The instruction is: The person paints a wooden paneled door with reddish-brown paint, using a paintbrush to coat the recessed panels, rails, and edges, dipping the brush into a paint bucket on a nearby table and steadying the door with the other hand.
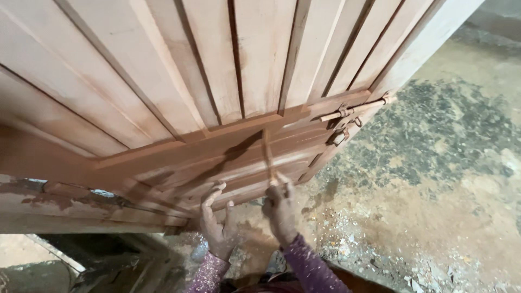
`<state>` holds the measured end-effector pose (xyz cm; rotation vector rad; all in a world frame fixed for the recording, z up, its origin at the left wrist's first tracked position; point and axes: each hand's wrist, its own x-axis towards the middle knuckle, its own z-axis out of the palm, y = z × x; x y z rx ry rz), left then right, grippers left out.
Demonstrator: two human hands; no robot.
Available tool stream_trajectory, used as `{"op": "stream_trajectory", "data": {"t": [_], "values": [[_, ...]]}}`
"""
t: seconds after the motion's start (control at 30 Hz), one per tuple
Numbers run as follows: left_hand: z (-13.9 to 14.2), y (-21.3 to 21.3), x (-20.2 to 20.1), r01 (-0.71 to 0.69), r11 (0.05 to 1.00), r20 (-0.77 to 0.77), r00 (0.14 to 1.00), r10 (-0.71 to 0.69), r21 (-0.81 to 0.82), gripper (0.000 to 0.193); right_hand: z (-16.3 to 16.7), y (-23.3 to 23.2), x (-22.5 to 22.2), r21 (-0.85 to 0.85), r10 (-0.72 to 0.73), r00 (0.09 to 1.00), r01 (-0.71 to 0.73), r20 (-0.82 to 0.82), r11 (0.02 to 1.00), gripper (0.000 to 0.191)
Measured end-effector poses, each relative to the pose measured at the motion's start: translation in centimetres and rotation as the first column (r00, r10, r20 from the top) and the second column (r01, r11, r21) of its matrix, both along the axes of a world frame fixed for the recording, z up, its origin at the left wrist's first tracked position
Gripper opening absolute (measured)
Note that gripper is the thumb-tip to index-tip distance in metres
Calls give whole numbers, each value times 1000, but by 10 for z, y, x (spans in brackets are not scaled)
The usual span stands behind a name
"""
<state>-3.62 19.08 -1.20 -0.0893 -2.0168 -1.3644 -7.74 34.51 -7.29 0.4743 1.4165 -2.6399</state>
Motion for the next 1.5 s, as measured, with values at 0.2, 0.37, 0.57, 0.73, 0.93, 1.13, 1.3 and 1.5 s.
{"op": "stream_trajectory", "data": {"t": [0.2, 0.37, 0.57, 0.73, 0.93, 1.13, 1.3, 1.5], "values": [[10, 12, -12, -35, 999, -20, 999, 35, 1, 31, 3, -18, 11, -98, 340, 940, -335, 39, 937, 40], [12, 20, -13, -40, 999, -32, 999, 41, 10, 31, 3, 15, -2, -45, 130, 991, -131, -34, 990, 41], [16, 19, -17, 41, 997, -41, 998, -38, 67, 33, 6, 19, -2, -49, -41, 999, 39, -28, 998, 38], [19, 14, -22, 33, 990, -125, 992, -15, 140, 32, 11, -35, 8, 0, 107, 994, -107, 14, 994, 35], [17, -4, -24, 71, 991, -142, 988, -55, 110, 32, 11, -39, 14, -63, 228, 974, -228, -16, 972, 38], [11, -21, -18, 70, 985, -84, 995, -57, 158, 32, 16, 20, -4, -30, -99, 992, 97, -81, 995, 37], [14, -41, -17, 58, 983, -58, 997, -49, 177, 33, 16, -17, 1, -13, -131, 991, 131, -26, 991, 38], [20, -92, -1, -7, 981, -124, 992, 31, 192, 33, 26, -122, 28, 30, 183, 982, -185, 38, 982, 36]]}}
